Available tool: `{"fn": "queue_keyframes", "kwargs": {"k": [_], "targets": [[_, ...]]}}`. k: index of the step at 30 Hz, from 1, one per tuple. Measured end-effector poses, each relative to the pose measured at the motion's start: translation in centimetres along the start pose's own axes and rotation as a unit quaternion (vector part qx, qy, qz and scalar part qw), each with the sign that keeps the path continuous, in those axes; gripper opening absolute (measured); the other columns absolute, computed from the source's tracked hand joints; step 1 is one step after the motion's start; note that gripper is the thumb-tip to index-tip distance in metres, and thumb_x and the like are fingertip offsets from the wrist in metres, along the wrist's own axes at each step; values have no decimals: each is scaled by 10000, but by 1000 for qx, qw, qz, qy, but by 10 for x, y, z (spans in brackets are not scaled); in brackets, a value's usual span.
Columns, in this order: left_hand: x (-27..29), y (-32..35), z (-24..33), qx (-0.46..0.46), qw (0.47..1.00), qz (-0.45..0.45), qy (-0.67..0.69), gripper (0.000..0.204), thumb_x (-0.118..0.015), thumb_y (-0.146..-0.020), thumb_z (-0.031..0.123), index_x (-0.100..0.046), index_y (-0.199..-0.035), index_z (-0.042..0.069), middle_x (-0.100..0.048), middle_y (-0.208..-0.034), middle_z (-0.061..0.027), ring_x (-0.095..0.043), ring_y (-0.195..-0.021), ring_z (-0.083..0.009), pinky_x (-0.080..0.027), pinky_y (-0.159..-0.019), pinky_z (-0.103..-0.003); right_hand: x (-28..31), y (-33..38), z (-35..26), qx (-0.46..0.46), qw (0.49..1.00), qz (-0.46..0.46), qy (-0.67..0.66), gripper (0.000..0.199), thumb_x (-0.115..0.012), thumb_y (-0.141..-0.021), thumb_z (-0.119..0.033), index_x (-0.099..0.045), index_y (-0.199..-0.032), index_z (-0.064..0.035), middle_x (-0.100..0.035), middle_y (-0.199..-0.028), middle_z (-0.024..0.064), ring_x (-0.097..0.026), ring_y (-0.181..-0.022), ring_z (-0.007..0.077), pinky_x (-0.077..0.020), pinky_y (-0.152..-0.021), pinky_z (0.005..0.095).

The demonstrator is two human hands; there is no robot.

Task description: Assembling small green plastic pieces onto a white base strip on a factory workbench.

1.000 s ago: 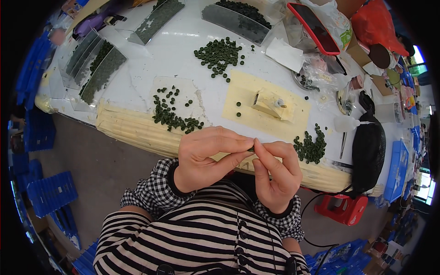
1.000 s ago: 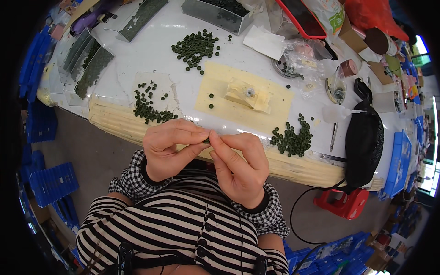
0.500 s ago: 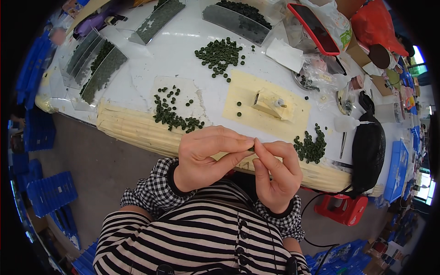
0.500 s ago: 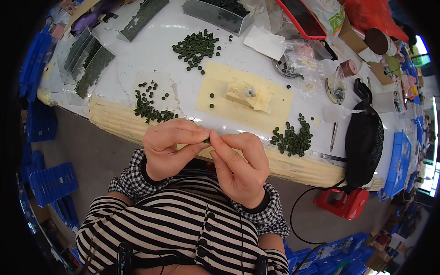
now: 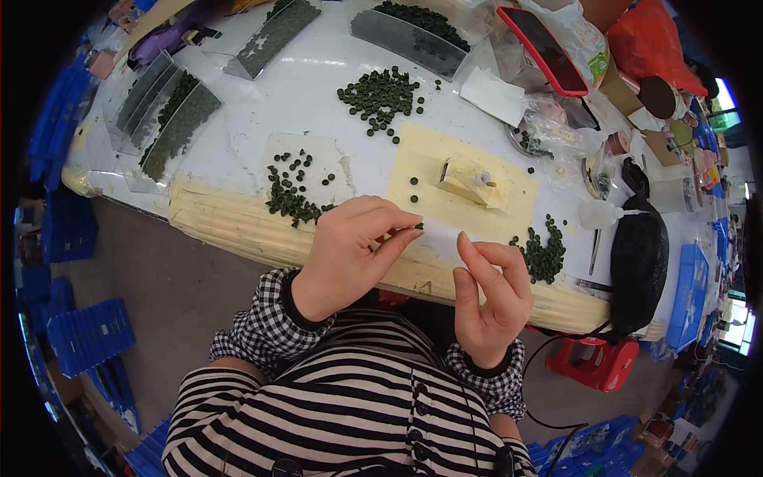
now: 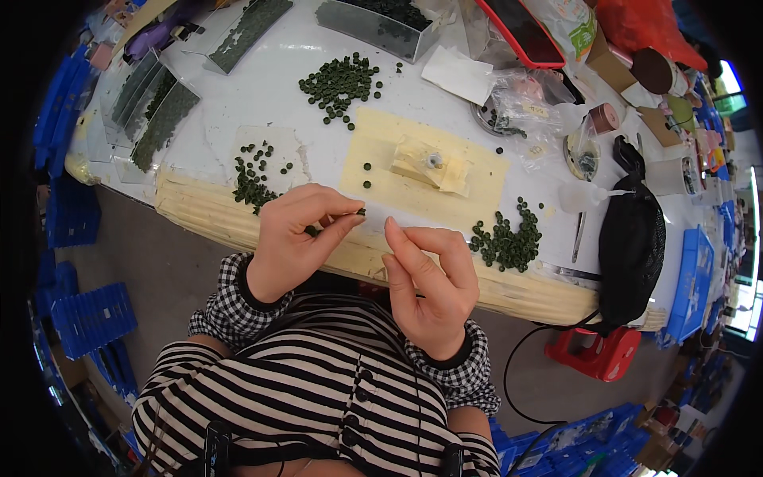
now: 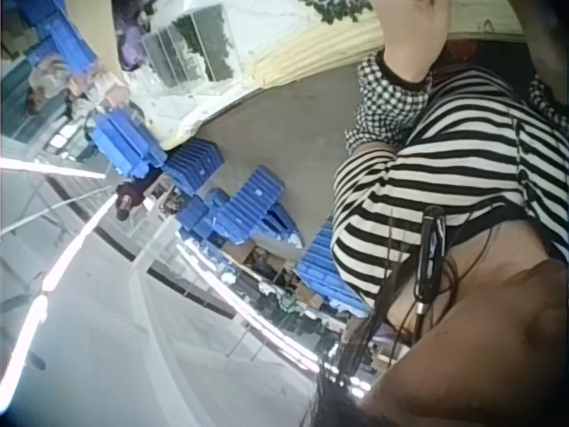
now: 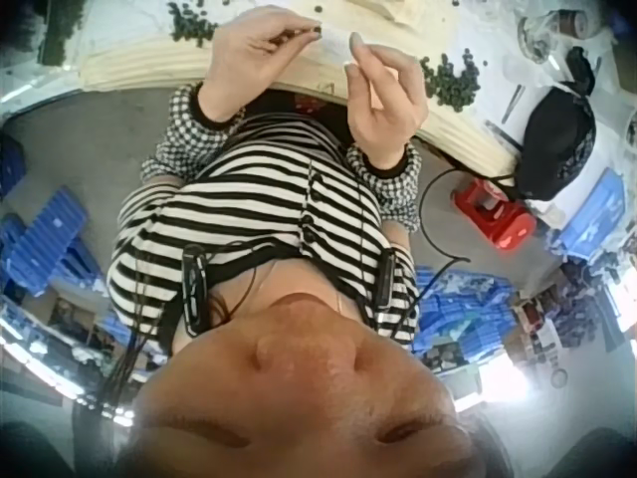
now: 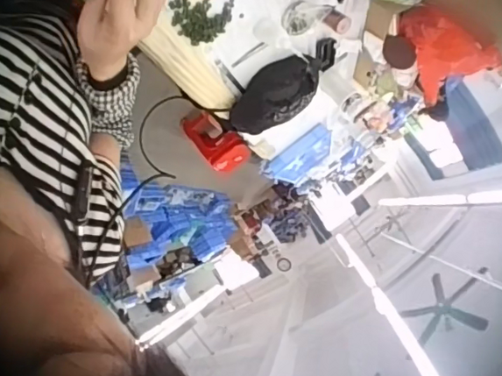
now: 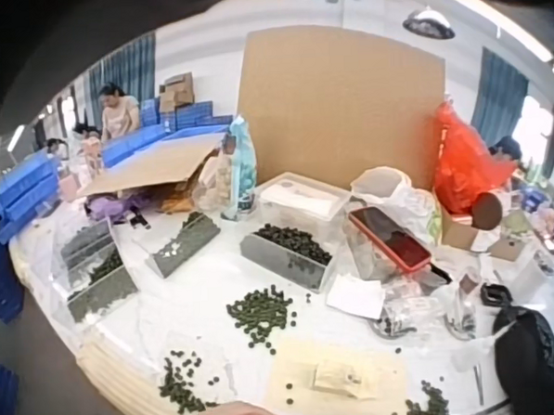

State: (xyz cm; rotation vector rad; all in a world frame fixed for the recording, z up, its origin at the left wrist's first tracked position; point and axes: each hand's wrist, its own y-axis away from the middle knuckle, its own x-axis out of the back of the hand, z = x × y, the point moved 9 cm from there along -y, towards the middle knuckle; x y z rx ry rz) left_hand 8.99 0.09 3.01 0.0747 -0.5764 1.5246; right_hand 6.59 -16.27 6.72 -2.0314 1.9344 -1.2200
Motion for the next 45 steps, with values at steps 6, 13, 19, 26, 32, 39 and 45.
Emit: {"fn": "queue_keyframes", "kwargs": {"k": [6, 13, 19, 26, 32, 39, 45], "targets": [[-5, -6, -3, -75, 975, -8, -210, 184, -747, -758, 44, -719, -940, 33, -576, -779, -61, -527, -738, -232, -429, -647, -330, 4, 5, 9, -20, 1000, 11, 8, 353, -726, -743, 54, -719, -1090, -11, -637, -915, 100, -595, -793, 219, -480, -686, 293], [-26, 4, 29, -64, 957, -253, 126, 192, -780, -773, 74, -731, -956, 43, -623, -781, -56, -568, -727, -196, -439, -663, -307, -5, 14, 21, -62, 985, -32, -160, 165, -682, -819, -37, -666, -978, 4, -627, -932, 121, -579, -854, 230, -462, -755, 317], [-70, 53, 55, -13, 696, -511, 504, 152, -739, -865, 149, -741, -971, 41, -709, -868, -43, -634, -787, -118, -482, -701, -245, -35, 18, 9, -100, 913, -185, -351, 158, -636, -878, -146, -594, -935, -5, -584, -940, 129, -546, -850, 227, -449, -765, 321], [-70, 49, 48, -62, 788, -498, 356, 247, -777, -822, 168, -732, -1019, 28, -717, -882, -95, -672, -783, -212, -518, -678, -307, -32, 24, 12, -111, 931, -157, -309, 153, -640, -884, -152, -610, -870, -2, -580, -840, 99, -544, -760, 217, -440, -666, 301], [-63, 43, 49, -100, 813, -460, 343, 338, -790, -801, 234, -722, -1061, 30, -716, -865, -105, -672, -750, -249, -523, -651, -316, -24, 22, 10, -82, 936, -145, -310, 175, -603, -906, -128, -630, -795, 5, -576, -755, 84, -550, -699, 216, -443, -635, 298], [-80, 58, 56, -79, 748, -526, 397, 512, -761, -836, 255, -614, -1278, 43, -667, -1181, -124, -635, -1027, -221, -489, -897, -299, -27, 16, 8, -78, 940, -122, -308, 221, -564, -937, -150, -649, -850, 33, -586, -777, 93, -551, -694, 200, -444, -642, 290], [-78, 46, 31, 78, 731, -501, 457, 455, -737, -860, 184, -616, -1254, -7, -691, -1139, -141, -654, -1023, -190, -492, -922, -294, -26, 27, 33, -151, 909, -159, -356, 334, -514, -987, -244, -628, -818, 20, -580, -774, 83, -533, -678, 174, -428, -634, 274]]}}
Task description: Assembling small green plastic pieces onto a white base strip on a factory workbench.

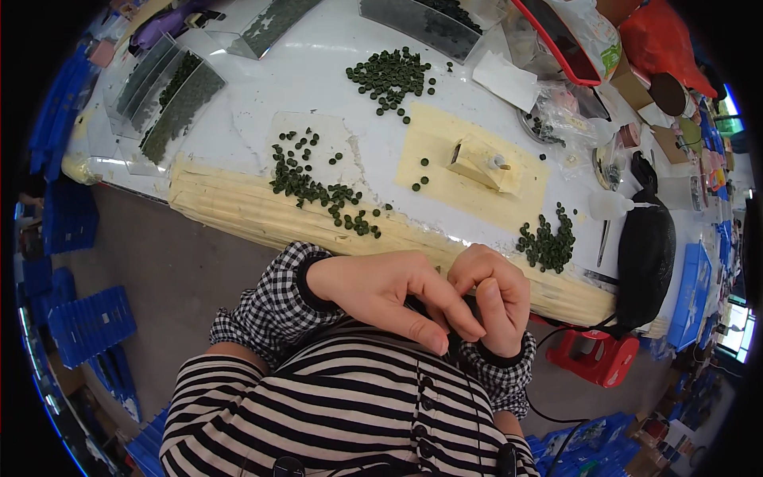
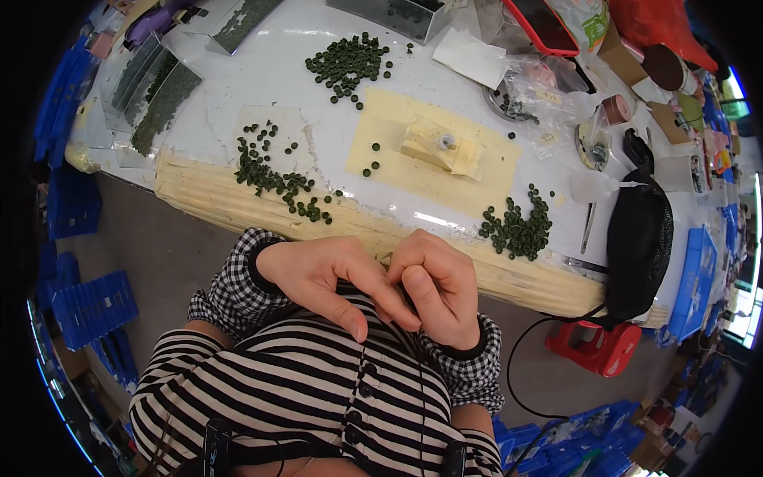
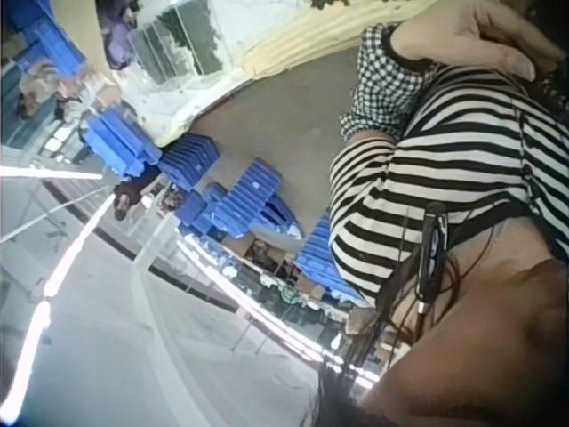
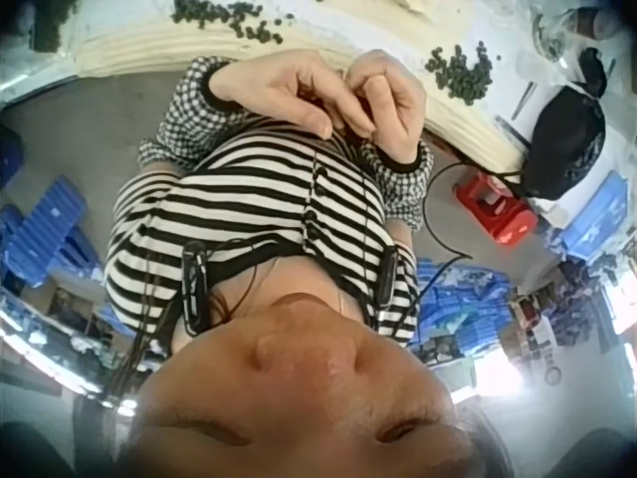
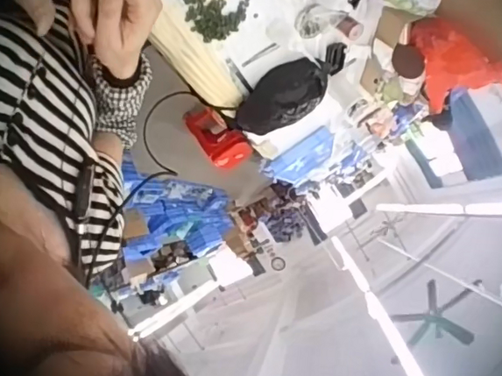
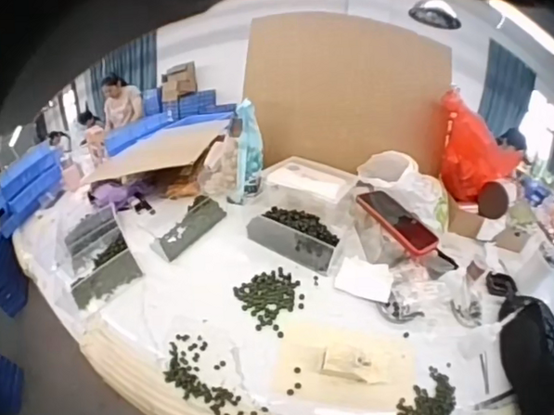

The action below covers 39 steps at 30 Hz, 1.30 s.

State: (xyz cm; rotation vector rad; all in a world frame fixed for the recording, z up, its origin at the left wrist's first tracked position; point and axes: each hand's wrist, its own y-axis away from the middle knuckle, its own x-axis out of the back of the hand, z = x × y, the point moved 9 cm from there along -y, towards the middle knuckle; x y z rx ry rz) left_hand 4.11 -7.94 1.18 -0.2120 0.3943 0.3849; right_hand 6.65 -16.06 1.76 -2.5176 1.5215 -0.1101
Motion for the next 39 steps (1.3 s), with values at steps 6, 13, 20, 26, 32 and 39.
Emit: {"fn": "queue_keyframes", "kwargs": {"k": [6, 13, 20, 26, 32, 39], "targets": [[-5, -1, -4, -21, 999, -26, 42, 504, -727, -867, 171, -566, -1305, -20, -664, -1199, -164, -633, -1118, -207, -461, -984, -303, -2, 0, -1, 5, 1000, 6, -19, 392, -441, -1018, -233, -626, -804, 39, -626, -783, 109, -573, -702, 194, -449, -650, 287], [-19, 4, 5, -40, 987, -140, 62, 693, -713, -878, 233, -399, -1415, -72, -566, -1339, -199, -542, -1258, -233, -395, -1060, -316, -9, 3, -5, 0, 999, -8, -50, 394, -408, -1020, -181, -638, -800, 51, -654, -798, 132, -603, -719, 222, -476, -679, 303], [-50, -4, 16, -203, 951, -225, 68, 841, -711, -869, 356, -309, -1441, -111, -291, -1517, -282, -236, -1445, -363, -205, -1165, -447, -29, 0, 2, 2, 998, -2, -64, 469, -375, -1015, -253, -638, -783, 59, -644, -819, 195, -609, -752, 238, -487, -688, 332], [-35, 0, 11, -124, 965, -212, 90, 986, -776, -788, 426, -288, -1444, -127, -277, -1513, -305, -225, -1446, -380, -175, -1161, -454, -4, 5, -1, -6, 995, -21, -99, 273, -511, -972, -172, -677, -894, 30, -677, -937, 166, -641, -824, 215, -498, -742, 302], [-49, -6, 17, -191, 957, -212, 56, 986, -768, -813, 379, -231, -1457, -140, -209, -1530, -317, -117, -1478, -354, -148, -1164, -440, -32, -1, 4, -71, 992, -80, -68, 182, -532, -958, -62, -687, -973, 34, -690, -935, 131, -653, -836, 210, -506, -730, 294], [-55, 33, 107, -354, 906, -205, 113, 475, -495, -999, 425, -629, -1180, 6, -632, -822, -113, -520, -541, -160, -374, -442, -301, -21, -1, 3, -48, 998, -26, -9, 208, -519, -966, -48, -676, -1065, 48, -687, -979, 149, -656, -879, 204, -521, -795, 294]]}}
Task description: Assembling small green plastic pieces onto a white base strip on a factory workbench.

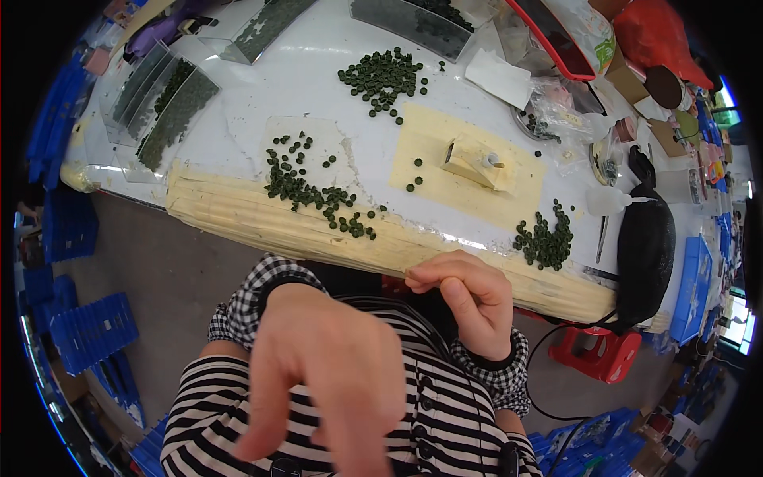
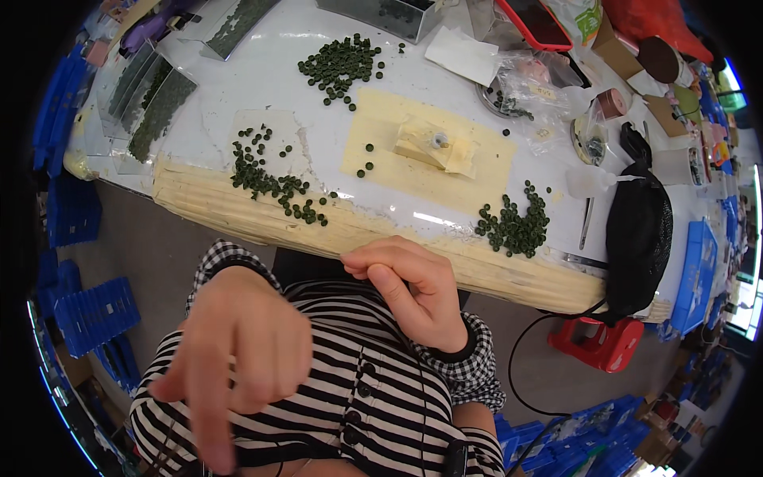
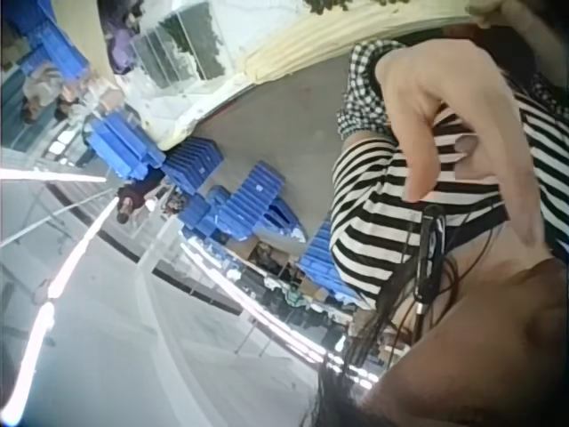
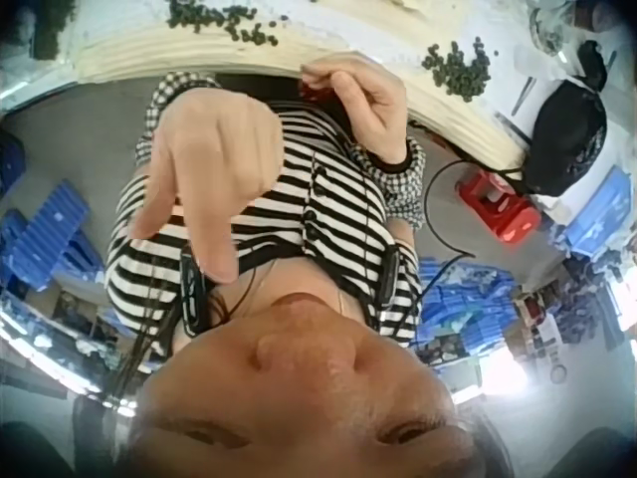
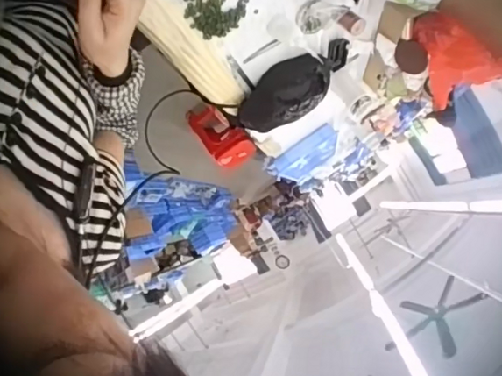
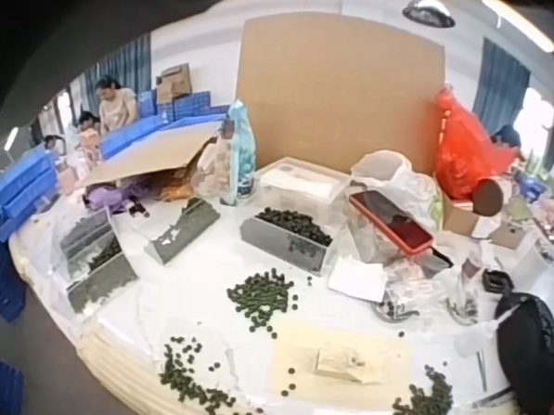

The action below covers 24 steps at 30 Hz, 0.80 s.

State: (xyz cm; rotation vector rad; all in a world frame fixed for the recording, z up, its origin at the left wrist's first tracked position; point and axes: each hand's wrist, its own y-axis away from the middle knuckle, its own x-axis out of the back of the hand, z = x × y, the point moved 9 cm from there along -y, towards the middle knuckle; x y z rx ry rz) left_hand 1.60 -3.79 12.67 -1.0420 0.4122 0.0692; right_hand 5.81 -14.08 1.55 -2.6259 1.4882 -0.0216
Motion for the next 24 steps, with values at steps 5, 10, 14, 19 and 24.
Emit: {"fn": "queue_keyframes", "kwargs": {"k": [5, 10, 14, 19, 24], "targets": [[-23, -19, 55, -22, 998, 38, -37, 260, -417, -1042, 197, -602, -1081, 19, -603, -731, -186, -547, -550, -230, -388, -471, -310, 17, 4, -6, -16, 998, 51, 23, 256, -494, -984, -107, -670, -1011, 77, -682, -932, 159, -656, -842, 212, -519, -796, 309], [-33, -15, 57, -10, 996, 52, -75, 298, -444, -1001, 287, -509, -857, 35, -509, -662, -145, -496, -530, -253, -374, -491, -356, 18, 4, -7, 9, 998, 45, 43, 215, -519, -964, -64, -686, -1027, 57, -690, -924, 143, -656, -823, 191, -521, -767, 282], [-40, -12, 58, -4, 993, 74, -92, 428, -466, -968, 360, -434, -678, 48, -434, -608, -112, -456, -513, -270, -362, -507, -392, 20, 3, -7, 5, 997, 55, 57, 211, -527, -959, -65, -690, -1015, 58, -691, -923, 144, -655, -820, 194, -519, -764, 281], [-39, -11, 56, -4, 990, 106, -92, 497, -478, -954, 378, -390, -585, 59, -392, -583, -98, -434, -503, -283, -356, -516, -404, 22, 4, -5, 1, 997, 60, 52, 208, -528, -956, -57, -690, -1010, 63, -691, -927, 147, -654, -823, 196, -518, -763, 282], [-42, -13, 63, -28, 988, 67, -138, 478, -463, -963, 317, -378, -560, 75, -374, -562, -94, -429, -486, -277, -394, -522, -428, 20, 3, -4, -8, 996, 64, 55, 220, -519, -963, -70, -680, -997, 77, -686, -915, 146, -650, -826, 199, -514, -768, 289]]}}
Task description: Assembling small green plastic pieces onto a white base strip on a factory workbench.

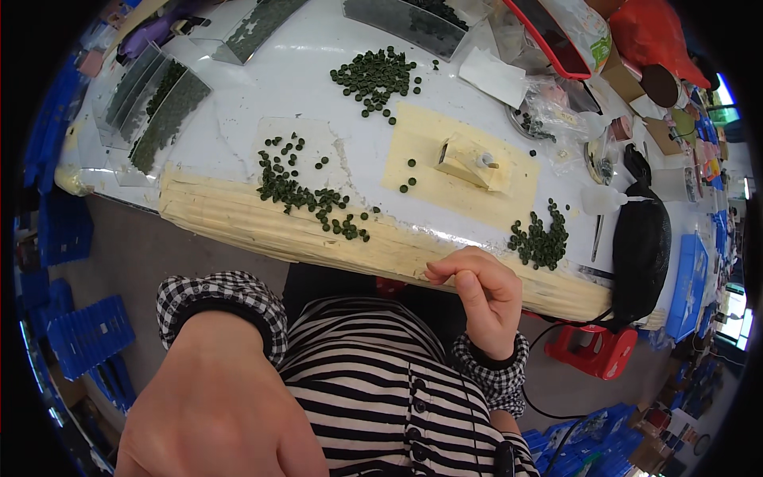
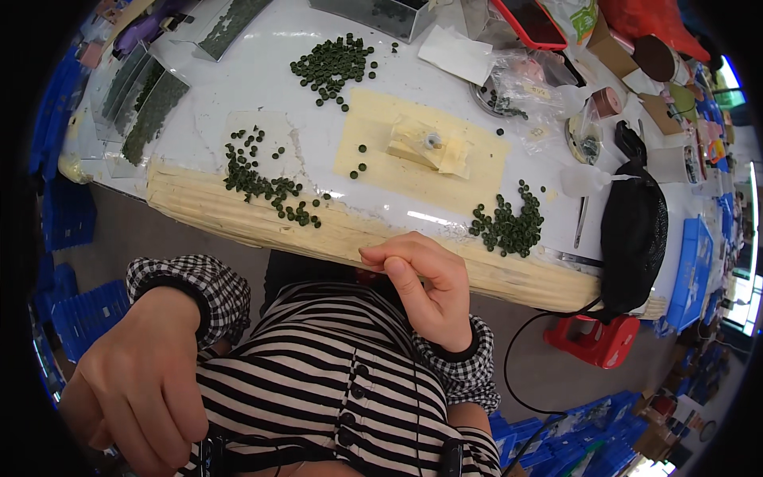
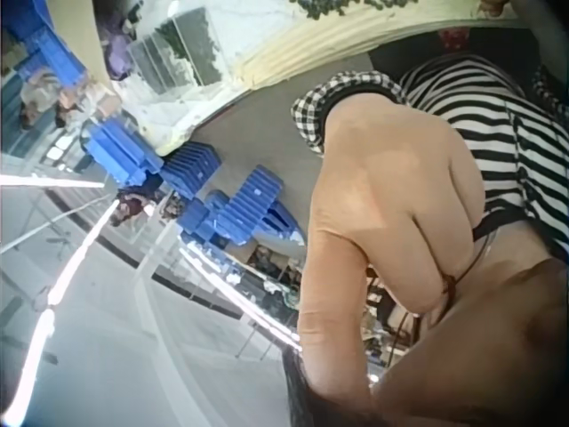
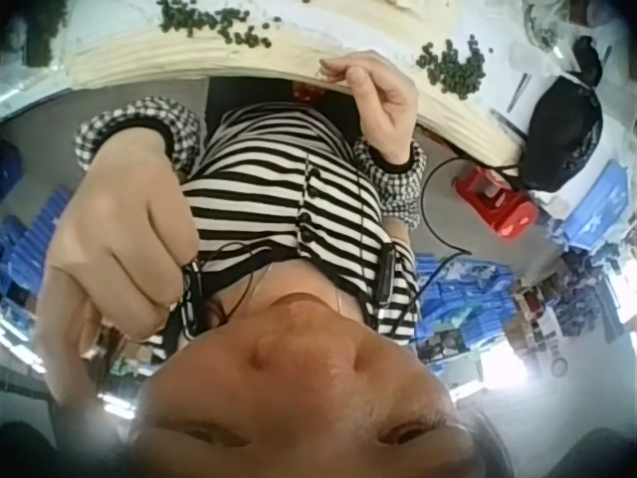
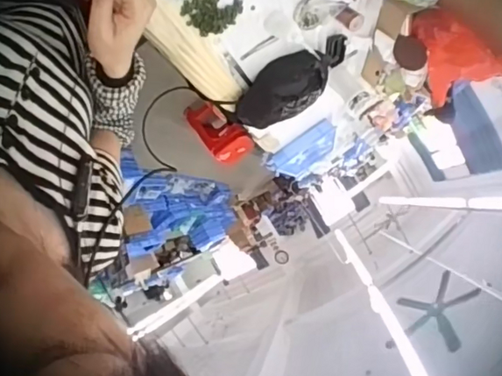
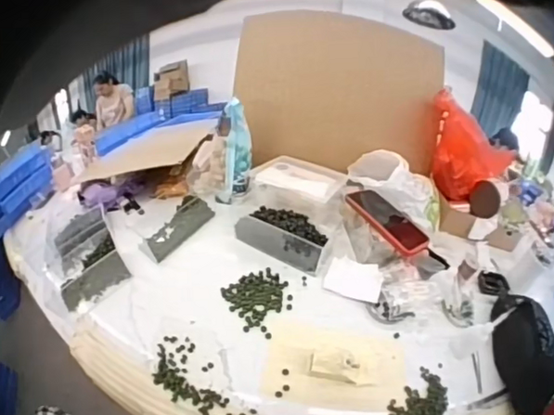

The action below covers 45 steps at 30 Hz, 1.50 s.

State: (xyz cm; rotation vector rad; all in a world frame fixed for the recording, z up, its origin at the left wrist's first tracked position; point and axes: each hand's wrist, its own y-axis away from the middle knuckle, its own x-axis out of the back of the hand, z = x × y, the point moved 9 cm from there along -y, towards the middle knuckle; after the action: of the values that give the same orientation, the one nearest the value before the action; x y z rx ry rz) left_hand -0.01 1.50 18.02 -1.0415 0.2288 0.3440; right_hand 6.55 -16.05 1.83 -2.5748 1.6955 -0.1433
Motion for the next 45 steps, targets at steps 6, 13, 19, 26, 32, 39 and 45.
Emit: {"fn": "queue_keyframes", "kwargs": {"k": [6, 13, 19, 26, 32, 39, 45], "targets": [[0, 4, 10, -19, 998, -2, -53, 478, -436, -969, 254, -362, -532, 76, -337, -517, -92, -418, -458, -277, -430, -510, -448, 2, 0, 1, -1, 1000, 1, -6, 205, -525, -957, -45, -686, -1012, 71, -691, -939, 141, -653, -834, 193, -518, -767, 279], [4, 3, 5, -31, 998, 8, -50, 463, -447, -971, 215, -398, -539, 54, -376, -530, -111, -444, -472, -286, -432, -503, -411, 3, 0, 3, -4, 1000, 2, -9, 199, -529, -956, -39, -686, -1011, 69, -691, -939, 139, -647, -838, 190, -515, -769, 277], [39, -4, -14, 4, 976, 20, -216, 174, -620, -907, 142, -641, -764, 45, -513, -601, -59, -486, -516, -170, -365, -487, -291, 13, 2, 0, -9, 999, 39, 31, 274, -503, -985, -139, -662, -976, 84, -671, -880, 143, -631, -808, 196, -501, -775, 306], [135, 59, -66, 279, 575, 220, -737, 240, -804, -707, 99, -692, -907, 27, -618, -830, -58, -560, -749, -202, -441, -633, -305, 19, 3, 4, -5, 998, 43, 34, 221, -526, -973, -89, -680, -1010, 64, -685, -921, 123, -630, -836, 173, -488, -767, 264], [143, 66, -84, 278, 484, 205, -804, 186, -770, -726, 106, -690, -879, 37, -583, -818, -59, -534, -795, -254, -459, -696, -353, 15, 4, 4, -5, 999, 40, 27, 217, -533, -975, -94, -683, -1018, 57, -686, -919, 121, -631, -837, 173, -493, -771, 265], [143, 66, -79, 233, 519, 246, -785, 145, -760, -750, 51, -706, -884, 42, -638, -813, -62, -589, -748, -215, -477, -654, -310, 18, 5, 6, -5, 999, 38, 37, 215, -542, -974, -100, -684, -1019, 56, -689, -919, 120, -638, -839, 176, -497, -767, 267], [143, 78, -65, 179, 697, 404, -564, 175, -740, -791, -32, -704, -961, -10, -711, -925, -90, -655, -793, -133, -524, -702, -251, 18, 3, 6, -10, 998, 43, 38, 211, -545, -970, -98, -685, -1012, 55, -691, -912, 119, -643, -834, 178, -499, -767, 269]]}}
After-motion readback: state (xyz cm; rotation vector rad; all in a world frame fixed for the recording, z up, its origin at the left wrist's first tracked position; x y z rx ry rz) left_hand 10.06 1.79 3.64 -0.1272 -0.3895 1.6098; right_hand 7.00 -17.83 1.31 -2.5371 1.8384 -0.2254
